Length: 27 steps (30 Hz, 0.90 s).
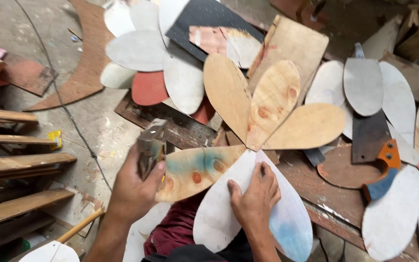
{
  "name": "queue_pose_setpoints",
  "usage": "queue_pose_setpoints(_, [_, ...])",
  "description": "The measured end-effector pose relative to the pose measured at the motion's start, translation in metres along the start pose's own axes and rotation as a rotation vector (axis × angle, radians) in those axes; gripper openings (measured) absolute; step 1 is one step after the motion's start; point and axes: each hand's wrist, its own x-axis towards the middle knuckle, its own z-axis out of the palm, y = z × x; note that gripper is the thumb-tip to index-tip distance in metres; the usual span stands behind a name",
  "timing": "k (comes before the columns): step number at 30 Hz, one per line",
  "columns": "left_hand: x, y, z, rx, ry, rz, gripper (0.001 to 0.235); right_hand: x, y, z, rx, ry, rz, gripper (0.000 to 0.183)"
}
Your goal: Assembling a wooden flower decoration by stapling wooden petals to a central base.
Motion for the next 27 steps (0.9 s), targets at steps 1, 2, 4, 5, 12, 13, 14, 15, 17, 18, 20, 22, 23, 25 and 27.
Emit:
queue_pose_setpoints(1, [0.009,0.007,-0.002,0.101,-0.05,0.035,0.061,0.002,-0.001,-0.001,-0.005,-0.054,0.076,0.096])
queue_pose_setpoints(2, [0.019,0.014,-0.003,0.203,-0.099,0.07,0.075,0.006,-0.002,-0.002,-0.011,-0.108,0.152,0.096])
queue_pose_setpoints(4, [0.039,0.016,-0.001,0.242,-0.116,0.176,0.073,0.01,-0.004,-0.008,0.02,-0.12,0.181,0.09])
queue_pose_setpoints(5, [0.049,0.017,0.0,0.29,-0.14,0.273,0.071,0.01,-0.006,-0.011,0.052,-0.141,0.221,0.084])
queue_pose_setpoints(12, [0.093,0.038,-0.003,0.364,-0.121,0.256,0.074,0.025,-0.008,-0.019,0.111,-0.174,0.346,0.073])
queue_pose_setpoints(13, [0.097,0.04,0.002,0.37,-0.103,0.257,0.072,0.03,-0.001,-0.018,0.135,-0.162,0.352,0.056])
queue_pose_setpoints(14, [0.102,0.042,0.007,0.375,-0.084,0.258,0.071,0.036,0.007,-0.017,0.159,-0.149,0.356,0.041])
queue_pose_setpoints(15, [0.102,0.054,0.018,0.375,-0.096,0.271,0.071,0.039,0.007,-0.021,0.163,-0.136,0.366,0.041])
queue_pose_setpoints(17, [0.1,0.076,0.038,0.402,-0.284,0.271,0.075,0.044,0.008,-0.028,0.219,-0.23,0.411,0.026])
queue_pose_setpoints(18, [0.1,0.089,0.057,0.402,-0.295,0.278,0.075,0.041,0.012,-0.031,0.219,-0.22,0.421,0.026])
queue_pose_setpoints(20, [0.104,0.119,0.092,0.449,-0.526,0.348,0.072,0.048,0.015,-0.037,0.31,-0.261,0.431,0.02])
queue_pose_setpoints(22, [0.131,0.132,0.145,0.52,-0.577,0.455,0.07,0.05,0.021,-0.044,0.342,-0.256,0.418,0.02])
queue_pose_setpoints(23, [0.146,0.138,0.172,0.595,-0.617,0.542,0.069,0.052,0.024,-0.045,0.373,-0.273,0.401,0.02])
queue_pose_setpoints(25, [0.171,0.15,0.233,0.703,-0.611,0.637,0.066,0.05,0.043,-0.034,0.387,-0.267,0.366,0.021])
queue_pose_setpoints(27, [0.199,0.16,0.292,0.813,-0.599,0.733,0.065,0.05,0.06,-0.021,0.401,-0.262,0.329,0.022])
